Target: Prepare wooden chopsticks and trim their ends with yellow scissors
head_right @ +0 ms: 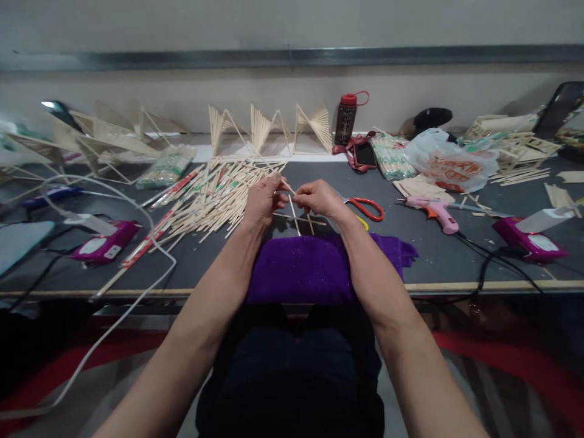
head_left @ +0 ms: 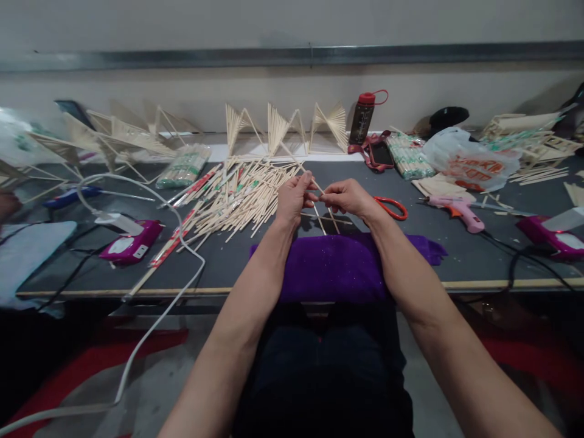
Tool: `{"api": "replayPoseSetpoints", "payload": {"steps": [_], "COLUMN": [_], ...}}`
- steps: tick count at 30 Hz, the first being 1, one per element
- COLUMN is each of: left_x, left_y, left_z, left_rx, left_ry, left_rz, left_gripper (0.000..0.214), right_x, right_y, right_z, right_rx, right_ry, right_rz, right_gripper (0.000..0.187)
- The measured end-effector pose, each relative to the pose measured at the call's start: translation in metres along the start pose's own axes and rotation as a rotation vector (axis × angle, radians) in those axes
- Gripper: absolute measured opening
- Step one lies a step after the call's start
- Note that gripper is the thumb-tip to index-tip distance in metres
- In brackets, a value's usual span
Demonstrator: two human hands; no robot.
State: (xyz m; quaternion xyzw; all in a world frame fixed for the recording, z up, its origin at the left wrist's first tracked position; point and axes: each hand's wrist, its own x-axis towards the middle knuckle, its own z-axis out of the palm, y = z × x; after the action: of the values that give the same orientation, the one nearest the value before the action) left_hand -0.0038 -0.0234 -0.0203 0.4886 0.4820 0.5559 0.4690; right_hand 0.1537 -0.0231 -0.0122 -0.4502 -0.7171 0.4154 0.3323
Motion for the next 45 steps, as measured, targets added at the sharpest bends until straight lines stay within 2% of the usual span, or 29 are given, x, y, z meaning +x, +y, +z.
{"api": "replayPoseSetpoints", "payload": {"steps": [2, 4, 7, 11, 14, 16, 21, 25, 30, 34, 38, 45], "left_x": [-0.006, -0.012, -0.017, -0.016, -0.012, -0.010, 0.000, 0.014, 0.021, 0.017, 0.015, 0.023], "left_y": [0.002, 0.001, -0.005, -0.016, -0.019, -0.017, -0.012, -0.010, -0.004, 0.003, 0.003, 0.000], "left_z": [-0.013, -0.027, -0.039, -0.036, -0.032, -0.035, -0.057, -0.077, -0.087, -0.077, -0.065, -0.063], "left_rx": [0.233, 0.570, 1.045, 1.330, 1.427, 1.454, 1.441, 1.498, 1.516, 1.547, 1.618, 1.703], "left_ry": [-0.088, -0.151, -0.253, -0.354, -0.345, -0.296, -0.009, 0.103, 0.142, 0.158, 0.116, 0.081], "left_rz": [0.039, 0.109, 0.268, 0.345, 0.346, 0.325, 0.194, 0.082, 0.042, 0.031, 0.014, 0.042], "left_gripper": [0.028, 0.024, 0.030, 0.033, 0.029, 0.031, 0.034, 0.038, 0.040, 0.040, 0.034, 0.033], "right_x": [0.002, 0.004, 0.006, 0.007, 0.006, 0.005, 0.003, 0.003, 0.004, 0.004, 0.005, 0.005], "right_y": [0.003, 0.007, 0.010, 0.011, 0.009, 0.007, 0.005, 0.010, 0.011, 0.009, 0.009, 0.007], "right_z": [-0.002, -0.005, -0.008, -0.008, -0.011, -0.016, -0.033, -0.040, -0.037, -0.034, -0.031, -0.027], "right_rx": [0.038, 0.072, 0.106, 0.181, 0.259, 0.311, 0.377, 0.364, 0.398, 0.473, 0.529, 0.524], "right_ry": [0.095, 0.177, 0.237, 0.253, 0.283, 0.327, 0.504, 0.546, 0.526, 0.511, 0.486, 0.465], "right_rz": [0.004, 0.018, 0.025, -0.002, -0.039, -0.065, -0.113, -0.098, -0.103, -0.118, -0.117, -0.093], "right_gripper": [0.018, 0.017, 0.016, 0.018, 0.021, 0.024, 0.031, 0.029, 0.022, 0.024, 0.026, 0.024]}}
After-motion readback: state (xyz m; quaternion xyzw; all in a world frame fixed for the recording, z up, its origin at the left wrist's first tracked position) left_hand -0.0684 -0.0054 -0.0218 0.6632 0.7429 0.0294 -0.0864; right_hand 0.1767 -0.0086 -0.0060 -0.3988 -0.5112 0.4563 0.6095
